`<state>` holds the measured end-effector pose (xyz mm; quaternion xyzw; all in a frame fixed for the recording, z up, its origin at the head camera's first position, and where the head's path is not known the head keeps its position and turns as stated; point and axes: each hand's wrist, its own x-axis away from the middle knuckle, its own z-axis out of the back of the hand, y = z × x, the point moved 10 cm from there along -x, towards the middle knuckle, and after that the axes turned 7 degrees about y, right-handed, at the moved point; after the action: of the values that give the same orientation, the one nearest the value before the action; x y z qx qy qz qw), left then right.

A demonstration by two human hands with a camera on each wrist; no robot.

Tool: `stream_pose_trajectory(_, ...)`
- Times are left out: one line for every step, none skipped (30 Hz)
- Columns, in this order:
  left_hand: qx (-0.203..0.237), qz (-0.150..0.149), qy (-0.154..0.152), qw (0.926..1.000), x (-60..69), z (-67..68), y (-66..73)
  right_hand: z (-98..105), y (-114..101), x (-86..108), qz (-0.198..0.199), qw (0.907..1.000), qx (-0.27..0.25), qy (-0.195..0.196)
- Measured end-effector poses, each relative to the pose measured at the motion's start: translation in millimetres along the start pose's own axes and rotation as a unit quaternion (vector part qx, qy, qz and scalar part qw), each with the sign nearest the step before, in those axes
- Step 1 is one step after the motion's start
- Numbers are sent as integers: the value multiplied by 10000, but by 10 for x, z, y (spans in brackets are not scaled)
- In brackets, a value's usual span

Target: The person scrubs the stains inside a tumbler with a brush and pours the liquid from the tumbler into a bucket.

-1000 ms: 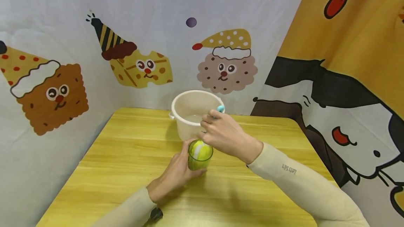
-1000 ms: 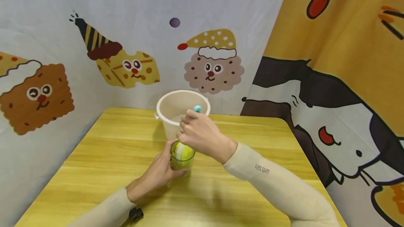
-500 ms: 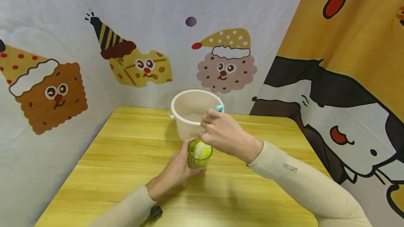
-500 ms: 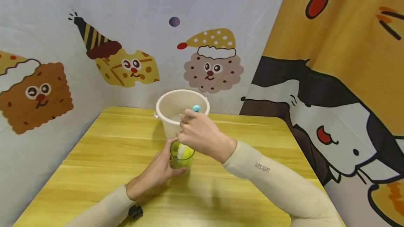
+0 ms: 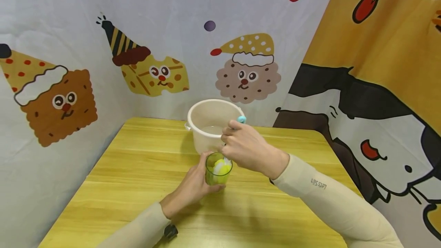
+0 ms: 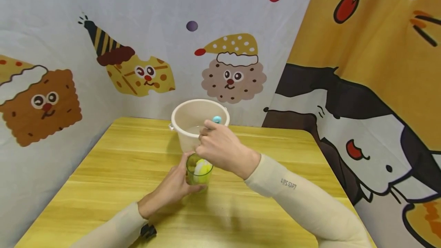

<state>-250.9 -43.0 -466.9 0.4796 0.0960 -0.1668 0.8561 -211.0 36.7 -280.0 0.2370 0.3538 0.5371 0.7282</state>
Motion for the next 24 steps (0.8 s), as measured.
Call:
stream_pose_trajectory(7, 6, -12, 10000, -1, -3, -1, -2, 0, 4, -11, 10000, -38, -13)
stream_pose_trajectory(24, 14, -22, 10000, -2, -4, 0, -3, 1, 9, -25, 10000, -72, -26)
stream_pose_trajectory(44, 29, -26, 10000, -3, -3, 0, -6, 2, 13, -44, 9999, -121, -40)
stream_pose_trajectory(68, 39, -37, 10000, -4, -4, 1, -9, 3, 19, -61, 9998, -173, -60)
stream_pose_trajectory(84, 53, -44, 9999, -6, -4, 0, -18, 4, 27, -81, 9997, -234, -82)
stream_pose_trajectory(91, 66, -50, 9999, -8, -5, -3, -22, 7, 33, -104, 9995, -295, -110)
stream_pose_trajectory(101, 85, -53, 9999, -9, -5, -5, -26, 10, 39, -132, 9992, -357, -144)
stream_pose_trajectory(109, 102, -54, 9999, -9, -4, -7, -30, 15, 45, -166, 9988, -425, -175)
stream_pose_trajectory(114, 119, -61, 9998, -9, -5, -11, -37, 18, 52, -197, 9984, -492, -216)
stream_pose_trajectory(114, 124, -67, 9998, -7, -5, -13, -44, 22, 59, -230, 9979, -553, -257)
stream_pose_trajectory(118, 138, -78, 9998, -6, -6, -17, -52, 27, 66, -265, 9973, -615, -292)
stream_pose_trajectory(134, 147, -93, 9998, -5, -9, -19, -53, 33, 71, -300, 9968, -661, -324)
stream_pose_trajectory(142, 158, -107, 9997, -3, -10, -20, -61, 38, 77, -335, 9963, -708, -342)
stream_pose_trajectory(133, 161, -118, 9997, -1, -11, -19, -67, 43, 83, -367, 9959, -754, -345)
stream_pose_trajectory(142, 170, -134, 9997, 0, -11, -17, -72, 47, 89, -403, 9953, -809, -345)
stream_pose_trajectory(143, 174, -142, 9996, 0, -10, -16, -74, 52, 94, -440, 9948, -862, -326)
stream_pose_trajectory(143, 178, -160, 9996, -1, -12, -16, -75, 57, 98, -474, 9943, -911, -295)
stream_pose_trajectory(145, 181, -171, 9996, -2, -13, -16, -74, 61, 102, -504, 9939, -950, -259)
stream_pose_trajectory(135, 178, -179, 9996, -3, -13, -15, -74, 64, 106, -538, 9933, -1003, -220)
stream_pose_trajectory(138, 170, -180, 9996, -5, -11, -12, -73, 66, 110, -570, 9927, -1044, -189)
stream_pose_trajectory(148, 169, -191, 9996, -6, -13, -14, -76, 69, 115, -605, 9921, -1085, -168)
stream_pose_trajectory(151, 163, -193, 9996, -8, -14, -16, -79, 71, 119, -633, 9918, -1101, -147)
stream_pose_trajectory(160, 164, -195, 9995, -8, -14, -15, -81, 73, 125, -669, 9913, -1126, -133)
stream_pose_trajectory(173, 168, -194, 9995, -9, -14, -13, -86, 76, 130, -704, 9909, -1143, -131)
